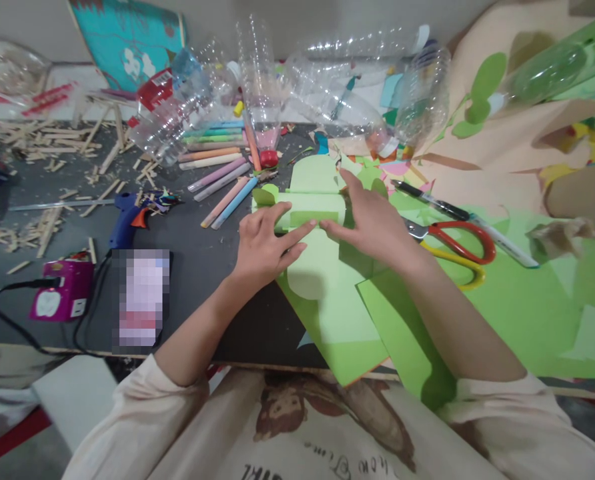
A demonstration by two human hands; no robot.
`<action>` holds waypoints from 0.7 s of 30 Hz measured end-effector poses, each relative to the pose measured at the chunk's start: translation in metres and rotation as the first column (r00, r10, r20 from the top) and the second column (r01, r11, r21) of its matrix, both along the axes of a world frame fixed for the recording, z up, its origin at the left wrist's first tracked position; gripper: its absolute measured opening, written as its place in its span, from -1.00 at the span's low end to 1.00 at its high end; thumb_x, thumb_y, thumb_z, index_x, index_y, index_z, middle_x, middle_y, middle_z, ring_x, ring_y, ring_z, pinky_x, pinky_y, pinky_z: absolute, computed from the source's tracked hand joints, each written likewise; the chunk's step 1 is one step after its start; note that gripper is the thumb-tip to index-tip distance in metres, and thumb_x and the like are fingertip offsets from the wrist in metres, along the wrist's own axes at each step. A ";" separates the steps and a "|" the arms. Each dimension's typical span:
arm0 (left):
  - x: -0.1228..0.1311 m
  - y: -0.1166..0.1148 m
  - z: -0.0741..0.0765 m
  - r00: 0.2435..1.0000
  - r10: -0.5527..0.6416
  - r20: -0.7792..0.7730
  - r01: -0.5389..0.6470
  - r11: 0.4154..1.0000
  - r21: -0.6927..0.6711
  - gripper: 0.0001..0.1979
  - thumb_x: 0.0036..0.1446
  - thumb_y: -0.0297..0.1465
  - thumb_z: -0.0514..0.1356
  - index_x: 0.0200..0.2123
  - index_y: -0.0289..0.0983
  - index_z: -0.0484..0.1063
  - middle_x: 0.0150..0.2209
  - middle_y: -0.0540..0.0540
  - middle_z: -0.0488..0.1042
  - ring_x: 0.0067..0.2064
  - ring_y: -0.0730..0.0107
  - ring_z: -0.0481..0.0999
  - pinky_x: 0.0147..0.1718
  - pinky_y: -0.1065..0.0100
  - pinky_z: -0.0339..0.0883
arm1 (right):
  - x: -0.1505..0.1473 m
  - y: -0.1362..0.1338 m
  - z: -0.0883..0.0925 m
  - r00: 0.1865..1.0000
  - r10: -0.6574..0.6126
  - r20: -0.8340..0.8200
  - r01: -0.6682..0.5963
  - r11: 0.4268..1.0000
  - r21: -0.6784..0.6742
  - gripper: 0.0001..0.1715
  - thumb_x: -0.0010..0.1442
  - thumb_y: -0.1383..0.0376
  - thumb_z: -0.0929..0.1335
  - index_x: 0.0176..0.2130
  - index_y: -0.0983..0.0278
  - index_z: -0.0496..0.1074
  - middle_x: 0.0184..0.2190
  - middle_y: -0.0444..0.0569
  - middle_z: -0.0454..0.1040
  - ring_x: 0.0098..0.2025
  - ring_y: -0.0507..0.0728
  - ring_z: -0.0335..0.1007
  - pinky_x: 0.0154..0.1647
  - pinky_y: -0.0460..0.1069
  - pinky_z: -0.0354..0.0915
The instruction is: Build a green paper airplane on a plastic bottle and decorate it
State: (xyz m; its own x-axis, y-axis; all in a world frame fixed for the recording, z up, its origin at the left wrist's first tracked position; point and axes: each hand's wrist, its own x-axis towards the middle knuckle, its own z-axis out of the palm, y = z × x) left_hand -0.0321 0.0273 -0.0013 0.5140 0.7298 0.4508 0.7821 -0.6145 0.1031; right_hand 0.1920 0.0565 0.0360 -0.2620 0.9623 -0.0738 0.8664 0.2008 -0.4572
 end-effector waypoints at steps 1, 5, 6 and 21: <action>0.000 0.000 0.000 1.000 -0.001 0.003 0.001 1.000 0.018 -0.62 0.37 -0.16 -0.03 0.14 0.07 0.44 0.13 -0.17 0.42 0.10 0.10 0.35 0.03 0.13 0.13 | 0.005 0.001 0.003 1.000 0.026 -0.004 -0.026 0.999 -0.045 0.00 0.18 -0.12 0.29 0.37 0.34 -0.03 0.11 0.31 0.44 0.07 0.50 0.41 0.00 0.31 0.34; 0.001 0.000 -0.001 0.999 -0.022 0.045 0.018 0.994 0.105 -0.65 0.38 -0.22 -0.01 0.07 -0.02 0.49 0.07 -0.17 0.48 0.03 0.16 0.38 -0.02 0.19 0.17 | 0.027 0.002 0.013 0.993 0.108 -0.054 -0.114 0.985 -0.131 -0.04 0.16 -0.08 0.34 0.37 0.23 0.02 0.14 0.22 0.45 0.10 0.44 0.42 -0.01 0.27 0.39; 0.001 0.000 -0.001 0.998 -0.032 0.061 0.025 0.993 0.113 -0.66 0.37 -0.25 -0.01 0.07 -0.03 0.50 0.06 -0.17 0.49 0.02 0.17 0.39 -0.02 0.19 0.18 | 0.031 0.002 0.014 0.992 0.117 -0.052 -0.123 0.984 -0.130 -0.02 0.13 -0.06 0.37 0.37 0.23 0.02 0.13 0.20 0.46 0.10 0.43 0.43 0.00 0.27 0.39; -0.043 0.040 0.003 0.896 0.441 0.058 -0.411 0.872 -0.266 -0.73 0.20 -0.42 0.07 -0.05 -0.27 0.43 -0.10 -0.21 0.49 0.02 0.06 0.43 0.07 0.09 0.28 | 0.044 0.014 0.001 0.997 0.079 0.013 -0.080 0.979 0.190 -0.32 0.20 0.26 0.31 0.28 0.24 0.15 0.21 0.21 0.34 0.23 0.43 0.29 0.13 0.34 0.32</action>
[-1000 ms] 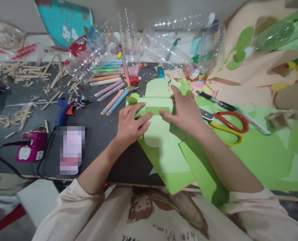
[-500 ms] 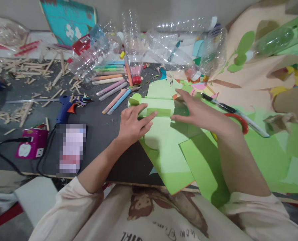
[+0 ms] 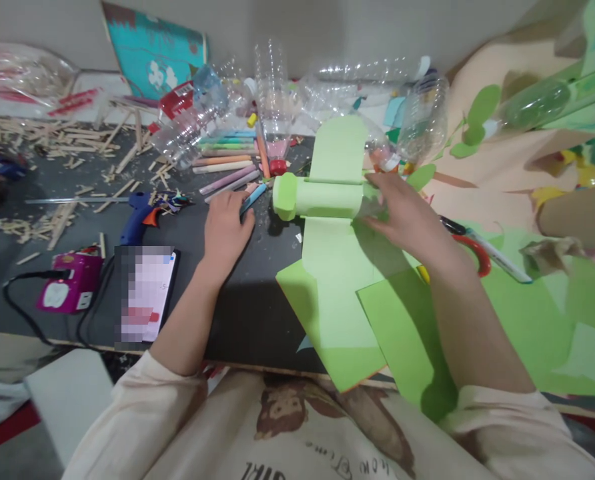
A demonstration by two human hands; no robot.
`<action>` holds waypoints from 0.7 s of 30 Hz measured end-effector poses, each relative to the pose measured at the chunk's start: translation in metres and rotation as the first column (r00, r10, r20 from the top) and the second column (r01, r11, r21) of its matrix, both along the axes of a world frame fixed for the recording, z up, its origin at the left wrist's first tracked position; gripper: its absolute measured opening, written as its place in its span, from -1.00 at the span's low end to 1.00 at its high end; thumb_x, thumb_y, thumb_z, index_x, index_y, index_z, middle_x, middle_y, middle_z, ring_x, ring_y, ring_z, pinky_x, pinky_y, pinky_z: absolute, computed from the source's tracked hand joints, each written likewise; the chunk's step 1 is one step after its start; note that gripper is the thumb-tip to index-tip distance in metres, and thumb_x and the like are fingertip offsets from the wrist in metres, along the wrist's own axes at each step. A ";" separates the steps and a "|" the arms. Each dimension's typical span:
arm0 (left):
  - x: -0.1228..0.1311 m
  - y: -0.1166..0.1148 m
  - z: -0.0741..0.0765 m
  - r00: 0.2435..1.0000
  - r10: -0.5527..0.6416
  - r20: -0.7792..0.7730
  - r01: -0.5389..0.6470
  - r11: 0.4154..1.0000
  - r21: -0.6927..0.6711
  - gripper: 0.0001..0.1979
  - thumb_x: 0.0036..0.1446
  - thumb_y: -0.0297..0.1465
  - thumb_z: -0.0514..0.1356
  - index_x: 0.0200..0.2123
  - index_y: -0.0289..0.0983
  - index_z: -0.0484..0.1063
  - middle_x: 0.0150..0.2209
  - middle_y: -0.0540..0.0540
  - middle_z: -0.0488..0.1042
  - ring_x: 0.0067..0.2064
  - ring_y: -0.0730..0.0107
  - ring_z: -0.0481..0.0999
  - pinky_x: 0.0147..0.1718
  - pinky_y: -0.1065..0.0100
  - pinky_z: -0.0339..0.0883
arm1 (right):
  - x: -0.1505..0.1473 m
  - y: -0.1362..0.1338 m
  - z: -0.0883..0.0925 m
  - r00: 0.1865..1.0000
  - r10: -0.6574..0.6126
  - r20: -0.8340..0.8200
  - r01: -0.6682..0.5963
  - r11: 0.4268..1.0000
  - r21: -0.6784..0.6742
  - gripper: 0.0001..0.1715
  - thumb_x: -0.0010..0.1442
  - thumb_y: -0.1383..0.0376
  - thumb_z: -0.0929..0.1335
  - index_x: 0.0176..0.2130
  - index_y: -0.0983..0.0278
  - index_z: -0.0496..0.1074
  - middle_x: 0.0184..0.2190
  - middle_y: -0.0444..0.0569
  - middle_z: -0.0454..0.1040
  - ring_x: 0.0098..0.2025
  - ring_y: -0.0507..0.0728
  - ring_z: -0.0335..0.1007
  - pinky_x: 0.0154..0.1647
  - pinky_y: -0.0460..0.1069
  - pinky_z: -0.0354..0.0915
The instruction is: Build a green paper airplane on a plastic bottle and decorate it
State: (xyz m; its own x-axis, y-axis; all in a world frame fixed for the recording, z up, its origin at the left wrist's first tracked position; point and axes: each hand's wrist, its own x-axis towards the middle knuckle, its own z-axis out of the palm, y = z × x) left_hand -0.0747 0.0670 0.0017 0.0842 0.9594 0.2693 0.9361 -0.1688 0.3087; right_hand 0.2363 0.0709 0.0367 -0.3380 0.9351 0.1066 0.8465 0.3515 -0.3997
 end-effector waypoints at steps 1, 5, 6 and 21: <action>0.001 0.000 0.001 1.000 0.003 -0.016 -0.003 1.000 -0.024 -0.71 0.20 -0.43 0.07 -0.02 -0.27 0.42 -0.08 -0.22 0.49 0.02 0.06 0.43 0.07 0.10 0.29 | -0.001 0.001 -0.004 1.000 0.006 -0.002 -0.006 1.000 0.006 -0.33 0.19 0.28 0.31 0.27 0.26 0.17 0.21 0.22 0.34 0.24 0.42 0.28 0.16 0.35 0.29; 0.003 -0.002 0.002 0.996 0.034 -0.087 -0.043 0.994 -0.104 -0.69 0.19 -0.40 0.09 -0.02 -0.30 0.45 -0.09 -0.26 0.48 0.01 0.01 0.44 0.03 0.10 0.33 | -0.004 0.003 -0.012 1.000 0.029 0.011 -0.030 0.999 0.036 -0.34 0.17 0.33 0.30 0.25 0.25 0.21 0.21 0.21 0.36 0.27 0.42 0.24 0.30 0.42 0.09; 0.002 -0.003 0.001 0.994 0.037 -0.103 -0.047 0.993 -0.106 -0.70 0.19 -0.39 0.10 -0.04 -0.30 0.46 -0.12 -0.25 0.49 0.00 0.01 0.45 0.01 0.11 0.34 | -0.004 0.003 -0.010 0.999 0.030 0.022 -0.031 0.999 0.035 -0.33 0.17 0.32 0.30 0.26 0.24 0.19 0.22 0.20 0.35 0.28 0.41 0.23 0.32 0.44 0.04; -0.004 -0.006 0.007 0.840 -0.025 0.541 -0.107 0.972 0.211 -0.57 0.38 0.01 -0.19 -0.02 -0.15 0.22 -0.32 -0.01 0.41 -0.43 0.45 0.39 -0.43 0.34 0.31 | -0.002 -0.018 0.056 0.988 -0.067 -0.137 0.046 0.988 -0.150 -0.59 0.28 0.13 0.26 -0.02 0.30 0.48 0.01 0.16 0.54 0.00 0.29 0.47 0.04 0.17 0.36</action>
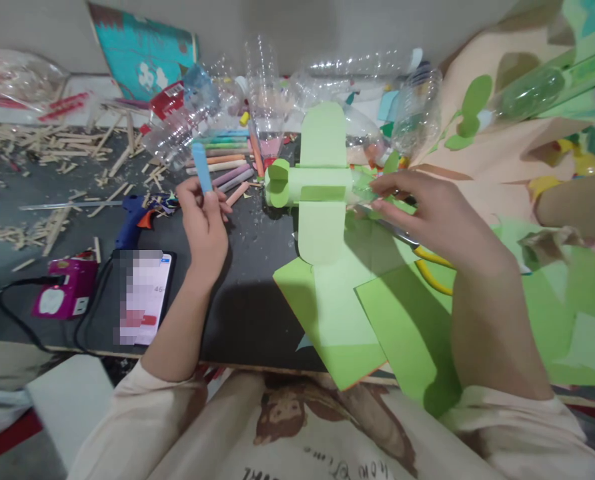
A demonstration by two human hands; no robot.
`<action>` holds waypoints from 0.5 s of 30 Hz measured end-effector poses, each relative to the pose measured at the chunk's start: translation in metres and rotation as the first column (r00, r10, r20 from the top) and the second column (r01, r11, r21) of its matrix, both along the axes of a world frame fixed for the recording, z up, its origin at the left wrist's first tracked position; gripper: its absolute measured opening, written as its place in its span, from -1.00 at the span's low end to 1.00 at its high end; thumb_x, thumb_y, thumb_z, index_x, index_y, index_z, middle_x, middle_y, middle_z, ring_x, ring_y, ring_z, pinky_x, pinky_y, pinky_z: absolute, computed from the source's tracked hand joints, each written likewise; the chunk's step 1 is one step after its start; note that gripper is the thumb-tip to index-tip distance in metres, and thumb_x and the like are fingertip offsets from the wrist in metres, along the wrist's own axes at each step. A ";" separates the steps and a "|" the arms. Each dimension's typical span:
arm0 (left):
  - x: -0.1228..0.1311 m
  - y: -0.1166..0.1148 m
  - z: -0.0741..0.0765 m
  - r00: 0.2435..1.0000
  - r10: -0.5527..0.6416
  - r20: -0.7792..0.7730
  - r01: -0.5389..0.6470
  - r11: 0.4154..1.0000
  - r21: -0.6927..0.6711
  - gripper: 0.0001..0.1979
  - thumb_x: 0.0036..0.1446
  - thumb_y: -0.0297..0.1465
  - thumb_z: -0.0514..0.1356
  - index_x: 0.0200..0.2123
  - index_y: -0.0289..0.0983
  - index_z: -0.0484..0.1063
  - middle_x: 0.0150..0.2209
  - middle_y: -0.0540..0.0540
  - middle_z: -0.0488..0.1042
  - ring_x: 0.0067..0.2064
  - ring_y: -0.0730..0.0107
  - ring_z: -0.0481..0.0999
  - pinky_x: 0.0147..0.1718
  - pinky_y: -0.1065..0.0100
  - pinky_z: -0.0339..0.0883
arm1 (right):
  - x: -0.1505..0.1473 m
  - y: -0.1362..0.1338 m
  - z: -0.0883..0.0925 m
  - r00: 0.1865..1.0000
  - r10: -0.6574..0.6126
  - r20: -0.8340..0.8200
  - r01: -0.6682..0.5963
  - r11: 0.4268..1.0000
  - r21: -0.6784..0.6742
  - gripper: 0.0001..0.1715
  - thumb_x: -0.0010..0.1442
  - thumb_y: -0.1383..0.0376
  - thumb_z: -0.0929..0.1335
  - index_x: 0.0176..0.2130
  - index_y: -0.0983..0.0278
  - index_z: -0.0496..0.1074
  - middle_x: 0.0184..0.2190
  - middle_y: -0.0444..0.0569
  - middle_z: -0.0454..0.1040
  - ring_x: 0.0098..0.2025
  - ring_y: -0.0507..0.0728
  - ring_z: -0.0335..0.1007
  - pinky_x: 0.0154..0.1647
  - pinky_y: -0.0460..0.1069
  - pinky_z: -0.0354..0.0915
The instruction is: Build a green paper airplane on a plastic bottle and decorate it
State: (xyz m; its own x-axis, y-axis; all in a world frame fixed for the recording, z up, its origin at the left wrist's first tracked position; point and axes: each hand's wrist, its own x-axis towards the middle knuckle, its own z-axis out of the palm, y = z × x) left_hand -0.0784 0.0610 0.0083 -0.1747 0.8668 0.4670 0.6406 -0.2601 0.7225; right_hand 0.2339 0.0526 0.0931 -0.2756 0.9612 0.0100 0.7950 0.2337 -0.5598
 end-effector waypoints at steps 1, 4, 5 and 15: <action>0.006 -0.006 0.004 0.999 -0.030 0.029 0.030 0.999 -0.012 -0.58 0.39 0.00 -0.24 0.02 -0.12 0.17 -0.37 0.02 0.39 -0.50 0.45 0.34 -0.51 0.35 0.25 | -0.003 -0.001 0.000 0.998 0.047 -0.045 -0.049 0.997 -0.058 -0.57 0.28 0.09 0.27 -0.04 0.30 0.49 -0.04 0.15 0.56 -0.07 0.27 0.49 -0.03 0.14 0.38; 0.031 -0.029 0.014 0.984 -0.160 -0.082 0.155 0.986 -0.066 -0.58 0.34 0.04 -0.09 -0.05 -0.12 0.30 -0.36 0.00 0.48 -0.45 0.40 0.41 -0.45 0.34 0.28 | -0.016 -0.011 -0.007 0.957 0.221 -0.189 -0.266 0.926 -0.267 -0.47 0.23 -0.04 0.31 -0.01 0.27 0.48 -0.19 0.05 0.59 -0.24 0.20 0.50 -0.20 0.07 0.39; 0.039 -0.036 0.017 0.965 -0.227 -0.133 0.216 0.972 -0.096 -0.56 0.34 0.02 -0.09 -0.12 -0.16 0.37 -0.36 -0.02 0.50 -0.39 0.37 0.47 -0.38 0.34 0.31 | -0.022 -0.016 -0.013 0.938 0.254 -0.236 -0.325 0.880 -0.346 -0.43 0.23 -0.06 0.31 0.05 0.25 0.45 -0.24 0.02 0.59 -0.30 0.17 0.49 -0.24 0.05 0.39; 0.077 -0.069 0.006 0.482 -0.760 -0.436 0.707 0.632 -0.319 -0.62 0.45 -0.30 -0.18 -0.14 -0.25 0.40 -0.36 -0.04 0.56 -0.33 0.42 0.56 -0.44 0.46 0.28 | -0.044 -0.067 -0.085 0.728 0.015 -0.686 -0.421 0.799 -0.430 -0.21 0.26 -0.24 0.16 0.21 0.19 0.29 -0.42 -0.08 0.47 -0.48 0.07 0.29 -0.45 -0.03 0.28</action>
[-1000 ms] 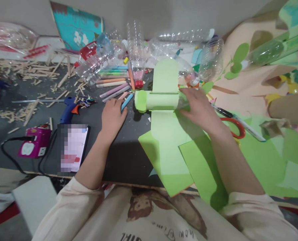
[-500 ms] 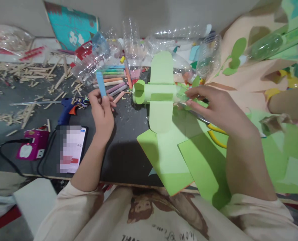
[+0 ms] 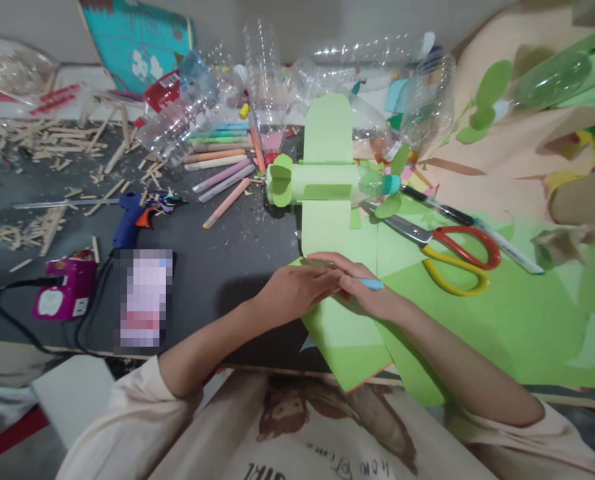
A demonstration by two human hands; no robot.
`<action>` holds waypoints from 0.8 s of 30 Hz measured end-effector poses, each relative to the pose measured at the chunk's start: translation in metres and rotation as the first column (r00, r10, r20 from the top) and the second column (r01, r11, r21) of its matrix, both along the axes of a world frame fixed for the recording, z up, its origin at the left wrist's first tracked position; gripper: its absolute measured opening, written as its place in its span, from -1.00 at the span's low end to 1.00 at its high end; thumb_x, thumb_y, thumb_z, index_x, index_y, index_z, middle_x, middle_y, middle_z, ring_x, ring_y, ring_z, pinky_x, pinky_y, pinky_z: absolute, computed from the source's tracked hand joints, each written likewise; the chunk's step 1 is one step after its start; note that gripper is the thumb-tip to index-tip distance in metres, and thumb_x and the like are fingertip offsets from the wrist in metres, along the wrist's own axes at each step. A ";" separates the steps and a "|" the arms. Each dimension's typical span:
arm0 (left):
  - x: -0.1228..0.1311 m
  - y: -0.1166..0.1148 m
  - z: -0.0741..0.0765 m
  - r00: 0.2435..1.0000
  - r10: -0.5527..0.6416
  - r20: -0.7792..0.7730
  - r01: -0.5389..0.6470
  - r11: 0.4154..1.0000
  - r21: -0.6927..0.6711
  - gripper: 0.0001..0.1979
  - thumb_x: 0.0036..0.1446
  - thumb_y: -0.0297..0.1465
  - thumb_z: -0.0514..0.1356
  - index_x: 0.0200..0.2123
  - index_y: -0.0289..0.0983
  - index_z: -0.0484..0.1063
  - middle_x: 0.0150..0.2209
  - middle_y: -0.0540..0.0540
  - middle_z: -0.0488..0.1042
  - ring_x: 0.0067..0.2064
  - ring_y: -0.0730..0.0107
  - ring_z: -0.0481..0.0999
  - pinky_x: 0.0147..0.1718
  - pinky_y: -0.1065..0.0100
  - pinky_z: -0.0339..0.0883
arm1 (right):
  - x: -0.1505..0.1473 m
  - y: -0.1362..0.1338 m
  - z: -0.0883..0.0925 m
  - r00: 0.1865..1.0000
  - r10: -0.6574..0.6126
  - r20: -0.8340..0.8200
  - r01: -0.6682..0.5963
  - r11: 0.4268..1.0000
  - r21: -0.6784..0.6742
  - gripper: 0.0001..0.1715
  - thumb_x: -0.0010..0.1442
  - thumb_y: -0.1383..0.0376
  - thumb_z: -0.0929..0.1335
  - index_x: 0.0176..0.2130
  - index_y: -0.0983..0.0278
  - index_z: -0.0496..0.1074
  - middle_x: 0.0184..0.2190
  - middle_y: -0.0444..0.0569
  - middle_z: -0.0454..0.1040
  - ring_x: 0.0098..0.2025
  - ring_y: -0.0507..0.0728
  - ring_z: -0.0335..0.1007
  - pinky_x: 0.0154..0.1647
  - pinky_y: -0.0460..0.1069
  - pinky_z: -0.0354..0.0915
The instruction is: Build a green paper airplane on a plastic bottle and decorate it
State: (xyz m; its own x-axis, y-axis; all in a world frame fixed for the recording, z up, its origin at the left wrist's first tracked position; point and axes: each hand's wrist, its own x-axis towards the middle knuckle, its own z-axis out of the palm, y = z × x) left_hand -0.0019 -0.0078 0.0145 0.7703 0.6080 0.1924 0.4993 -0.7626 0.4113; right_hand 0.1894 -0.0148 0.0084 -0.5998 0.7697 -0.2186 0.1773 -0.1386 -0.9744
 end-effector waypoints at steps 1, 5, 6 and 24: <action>-0.001 0.000 0.000 1.000 -0.008 0.019 0.008 1.000 -0.024 -0.65 0.44 -0.30 -0.16 -0.13 -0.24 0.39 -0.34 -0.04 0.57 -0.32 0.42 0.57 -0.45 0.46 0.27 | 0.001 0.000 -0.002 1.000 0.003 0.005 -0.003 1.000 -0.006 -0.23 0.26 -0.23 0.15 0.21 0.17 0.29 -0.43 -0.09 0.46 -0.52 0.05 0.24 -0.49 -0.05 0.24; -0.004 0.004 0.001 0.998 -0.053 0.046 0.057 0.994 -0.093 -0.68 0.44 -0.30 -0.14 -0.15 -0.22 0.39 -0.36 -0.03 0.57 -0.40 0.41 0.56 -0.53 0.44 0.21 | 0.003 0.001 -0.004 0.999 0.030 0.013 -0.031 0.997 0.071 -0.26 0.27 -0.23 0.14 0.20 0.14 0.30 -0.21 -0.01 0.49 -0.40 0.08 0.34 -0.41 -0.03 0.29; -0.005 0.004 0.001 0.998 -0.057 0.037 0.060 0.993 -0.100 -0.66 0.44 -0.29 -0.15 -0.15 -0.21 0.40 -0.40 -0.02 0.56 -0.43 0.40 0.55 -0.55 0.43 0.20 | 0.003 0.002 -0.003 0.999 0.036 0.014 -0.037 0.995 0.091 -0.25 0.27 -0.23 0.13 0.20 0.14 0.29 -0.21 0.00 0.50 -0.37 0.09 0.36 -0.37 -0.02 0.32; -0.055 0.048 0.001 0.782 0.604 0.151 -0.607 0.794 -0.035 -0.72 0.18 -0.53 -0.08 -0.28 -0.21 0.41 -0.38 -0.07 0.55 -0.32 0.29 0.54 -0.29 0.31 0.34 | 0.014 0.007 -0.010 0.891 -0.446 -0.088 0.453 0.888 0.081 -0.24 -0.01 -0.37 0.19 -0.17 0.13 0.41 -0.62 -0.14 0.36 -0.60 0.15 0.27 -0.55 0.11 0.32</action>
